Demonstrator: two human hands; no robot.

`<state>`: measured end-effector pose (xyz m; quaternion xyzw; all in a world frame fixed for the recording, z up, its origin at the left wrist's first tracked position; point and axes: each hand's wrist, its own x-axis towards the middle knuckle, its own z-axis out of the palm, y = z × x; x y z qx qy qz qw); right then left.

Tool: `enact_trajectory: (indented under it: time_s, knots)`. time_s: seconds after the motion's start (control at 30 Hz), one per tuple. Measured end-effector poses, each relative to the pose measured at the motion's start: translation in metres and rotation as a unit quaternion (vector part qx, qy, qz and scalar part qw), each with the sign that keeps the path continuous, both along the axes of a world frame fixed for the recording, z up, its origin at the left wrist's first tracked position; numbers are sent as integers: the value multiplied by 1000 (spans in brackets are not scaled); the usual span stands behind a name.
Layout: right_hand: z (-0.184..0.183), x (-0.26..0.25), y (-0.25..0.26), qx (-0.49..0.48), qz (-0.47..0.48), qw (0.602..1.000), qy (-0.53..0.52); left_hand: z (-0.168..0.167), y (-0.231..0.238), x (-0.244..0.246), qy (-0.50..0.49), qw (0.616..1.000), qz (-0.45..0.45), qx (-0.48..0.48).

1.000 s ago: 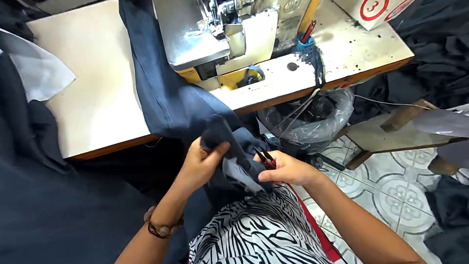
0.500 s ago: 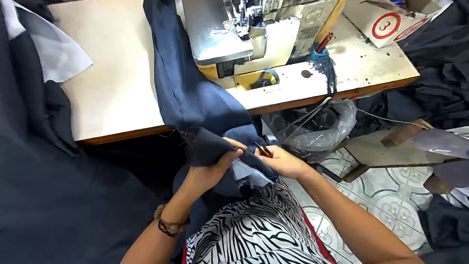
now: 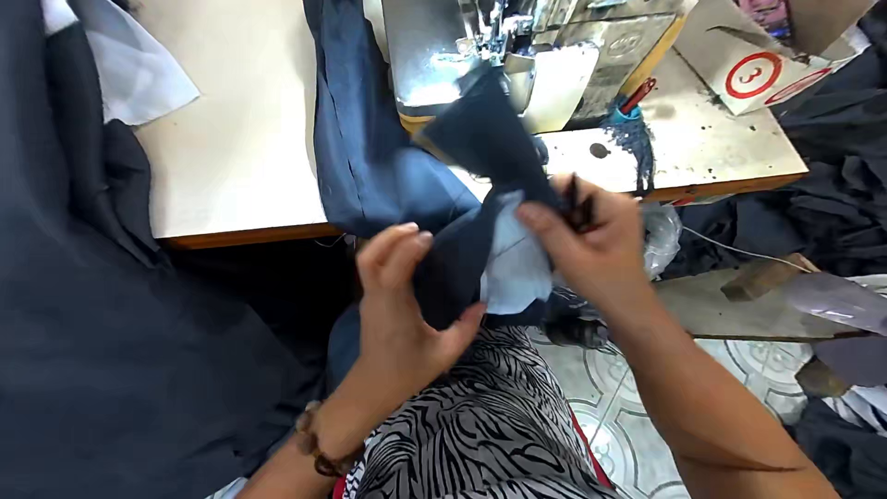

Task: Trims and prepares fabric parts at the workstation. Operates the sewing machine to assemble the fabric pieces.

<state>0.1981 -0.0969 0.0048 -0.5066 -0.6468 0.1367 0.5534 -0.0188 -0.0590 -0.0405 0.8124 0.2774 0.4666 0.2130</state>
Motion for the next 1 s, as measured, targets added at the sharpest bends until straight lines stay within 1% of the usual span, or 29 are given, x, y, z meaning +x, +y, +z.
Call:
enact_trajectory:
  time_s: [0.1, 0.13, 0.17, 0.2, 0.23, 0.27, 0.3, 0.33, 0.37, 0.4, 0.43, 0.47, 0.53, 0.6, 0.63, 0.67, 0.73, 0.8, 0.9, 1.0]
  knots:
    - [30, 4, -1, 77, -45, 996, -8, -42, -9, 9, 43, 994, 77, 67]
    - [36, 6, -4, 92, -55, 994, -12, -55, -6, 8, 56, 992, 90, 70]
    - [41, 8, -7, 100, -65, 993, -15, -62, -2, 2, 67, 993, 84, 53]
    - [45, 11, -12, 101, -70, 992, -16, -62, 1, -7, 67, 996, 60, 11]
    - [49, 15, -18, 94, -63, 994, -9, -54, 4, -21, 53, 997, 16, -62]
    - [52, 20, -27, 75, -44, 996, 2, -38, 7, -40, 29, 982, -60, -176]
    - [55, 26, -36, 50, -12, 998, 19, -21, 11, -64, -6, 942, -173, -289]
    - [58, 33, -45, 25, 25, 999, 35, -4, 12, -88, -39, 887, -291, -356]
    - [59, 39, -53, -1, 62, 997, 37, 11, 11, -105, -58, 848, -368, -379]
    - [58, 45, -57, -22, 99, 994, 25, 19, 13, -115, -59, 825, -418, -375]
    - [55, 47, -59, -46, 116, 992, 19, 19, 21, -119, -41, 807, -456, -373]
    - [50, 47, -58, -72, 120, 990, 25, 11, 32, -121, 3, 815, -448, -368]
    - [35, 47, -51, -119, 104, 987, 31, -14, 47, -117, 70, 844, -379, -373]
    - [23, 42, -47, -158, 85, 983, 23, -28, 49, -105, 66, 845, -377, -374]
    - [20, 40, -46, -175, 87, 980, 22, -30, 45, -98, 60, 852, -378, -358]
    - [17, 39, -47, -188, 95, 978, 17, -30, 42, -91, 63, 867, -370, -329]
    - [16, 38, -47, -195, 104, 975, -4, -26, 39, -74, 95, 907, -319, -259]
    - [17, 40, -48, -191, 110, 975, -18, -21, 41, -56, 108, 931, -279, -211]
    - [22, 41, -53, -177, 118, 976, -45, -19, 46, -34, 100, 943, -271, -163]
    - [24, 43, -60, -174, 123, 975, -55, -20, 50, -20, 96, 937, -302, -147]
